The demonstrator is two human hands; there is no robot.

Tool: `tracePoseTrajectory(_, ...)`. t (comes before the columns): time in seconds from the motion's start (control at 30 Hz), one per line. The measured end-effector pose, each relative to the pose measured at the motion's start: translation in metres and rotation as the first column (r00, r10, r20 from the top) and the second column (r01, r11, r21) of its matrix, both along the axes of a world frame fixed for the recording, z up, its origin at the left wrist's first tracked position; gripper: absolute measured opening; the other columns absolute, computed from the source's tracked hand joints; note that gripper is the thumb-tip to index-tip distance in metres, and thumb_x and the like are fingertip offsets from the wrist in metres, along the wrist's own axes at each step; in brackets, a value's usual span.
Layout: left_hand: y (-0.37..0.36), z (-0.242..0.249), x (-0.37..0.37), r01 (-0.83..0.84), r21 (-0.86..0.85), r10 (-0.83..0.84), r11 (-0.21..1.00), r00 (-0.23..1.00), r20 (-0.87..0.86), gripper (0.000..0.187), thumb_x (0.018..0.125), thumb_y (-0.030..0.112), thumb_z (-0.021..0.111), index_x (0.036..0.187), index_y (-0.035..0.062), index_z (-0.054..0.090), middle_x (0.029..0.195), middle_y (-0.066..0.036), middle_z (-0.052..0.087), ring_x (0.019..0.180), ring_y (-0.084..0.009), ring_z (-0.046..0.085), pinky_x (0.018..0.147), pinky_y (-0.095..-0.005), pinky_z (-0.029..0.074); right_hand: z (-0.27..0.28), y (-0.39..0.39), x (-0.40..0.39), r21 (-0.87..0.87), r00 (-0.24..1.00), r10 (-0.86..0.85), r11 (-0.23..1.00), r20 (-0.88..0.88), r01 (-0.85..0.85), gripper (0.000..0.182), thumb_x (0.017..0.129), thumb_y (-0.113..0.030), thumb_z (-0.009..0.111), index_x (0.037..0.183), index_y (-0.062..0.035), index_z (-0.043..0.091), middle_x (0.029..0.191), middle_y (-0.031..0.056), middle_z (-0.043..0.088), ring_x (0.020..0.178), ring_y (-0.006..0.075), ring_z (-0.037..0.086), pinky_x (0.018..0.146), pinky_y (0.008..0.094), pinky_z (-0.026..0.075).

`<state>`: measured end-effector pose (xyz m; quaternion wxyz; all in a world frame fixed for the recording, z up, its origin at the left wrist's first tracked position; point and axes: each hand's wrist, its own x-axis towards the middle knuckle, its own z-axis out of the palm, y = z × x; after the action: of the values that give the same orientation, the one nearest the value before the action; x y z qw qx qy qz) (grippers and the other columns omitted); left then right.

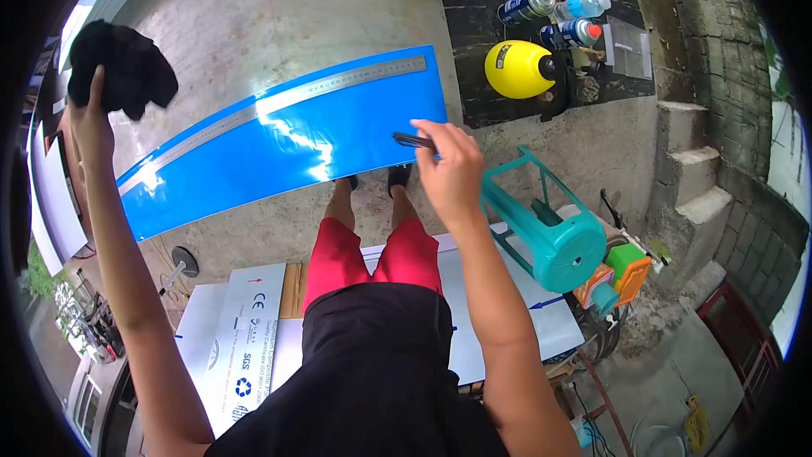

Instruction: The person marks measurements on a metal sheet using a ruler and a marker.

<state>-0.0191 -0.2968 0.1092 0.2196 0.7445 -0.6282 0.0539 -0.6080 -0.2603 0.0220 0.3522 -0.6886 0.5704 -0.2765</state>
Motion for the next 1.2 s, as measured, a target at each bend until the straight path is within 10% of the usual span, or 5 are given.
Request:
tracePoseTrajectory(0.07, -0.027, -0.018, -0.012, -0.144, -0.021, 0.110, 0.989, 0.837, -0.535, 0.060, 0.096, -0.010, 0.066, 0.150, 0.0151, 0.064, 0.145, -0.024, 0.063, 0.134, -0.0353, 0.064, 0.117, -0.0416, 0.049, -0.021, 0.004, -0.020, -0.064, 0.996, -0.023, 0.998, -0.090, 0.018, 0.023, 0.095, 0.001, 0.068, 0.116, -0.0051, 0.077, 0.098, 0.0152, 0.073, 0.088, 0.0325, 0.073, 0.078, 0.0406, 0.057)
tracePoseTrajectory(0.2, -0.020, -0.007, -0.117, -0.095, -0.057, 0.074, 0.994, 0.950, -0.304, 0.051, 0.099, 0.000, 0.072, 0.149, 0.0033, 0.062, 0.140, -0.019, 0.068, 0.131, -0.0274, 0.065, 0.114, -0.0373, 0.050, -0.033, 0.012, -0.044, 0.008, 0.986, -0.169, 0.986, -0.014, 0.169, 0.027, 0.095, 0.004, 0.065, 0.118, -0.0039, 0.077, 0.098, 0.0129, 0.074, 0.084, 0.0272, 0.073, 0.072, 0.0379, 0.056)
tracePoseTrajectory(0.33, -0.004, -0.021, -0.250, 0.116, -0.009, -0.083, 0.993, 0.656, -0.750, 0.061, 0.093, 0.023, 0.086, 0.146, 0.0042, 0.062, 0.135, -0.018, 0.070, 0.127, -0.0271, 0.064, 0.111, -0.0436, 0.049, -0.032, 0.008, -0.049, 0.063, 0.964, -0.255, 0.964, -0.073, 0.259, 0.025, 0.097, 0.002, 0.064, 0.119, -0.0025, 0.075, 0.098, 0.0095, 0.071, 0.081, 0.0193, 0.070, 0.069, 0.0321, 0.052)
tracePoseTrajectory(0.67, -0.032, -0.145, -0.439, 0.488, 0.419, -0.410, 0.766, 0.872, -0.267, 0.056, 0.091, 0.036, 0.081, 0.145, 0.0237, 0.069, 0.123, -0.012, 0.060, 0.115, -0.0308, 0.061, 0.092, -0.0434, 0.053, -0.045, -0.001, -0.037, 0.152, 0.972, -0.225, 0.961, -0.066, 0.233, 0.024, 0.098, 0.001, 0.062, 0.120, 0.0020, 0.071, 0.103, 0.0193, 0.071, 0.094, 0.0387, 0.073, 0.083, 0.0447, 0.057)
tracePoseTrajectory(1.2, -0.083, -0.045, -0.097, -0.086, 0.048, 0.094, 0.995, 0.687, -0.721, 0.053, 0.112, 0.035, 0.061, 0.152, -0.0005, 0.059, 0.143, -0.018, 0.068, 0.124, -0.0231, 0.070, 0.106, -0.0344, 0.054, -0.045, -0.010, -0.050, -0.176, 0.994, -0.066, 0.983, -0.091, 0.049, 0.039, 0.087, 0.005, 0.071, 0.124, -0.0067, 0.075, 0.091, 0.0095, 0.065, 0.080, 0.0266, 0.066, 0.071, 0.0404, 0.051)
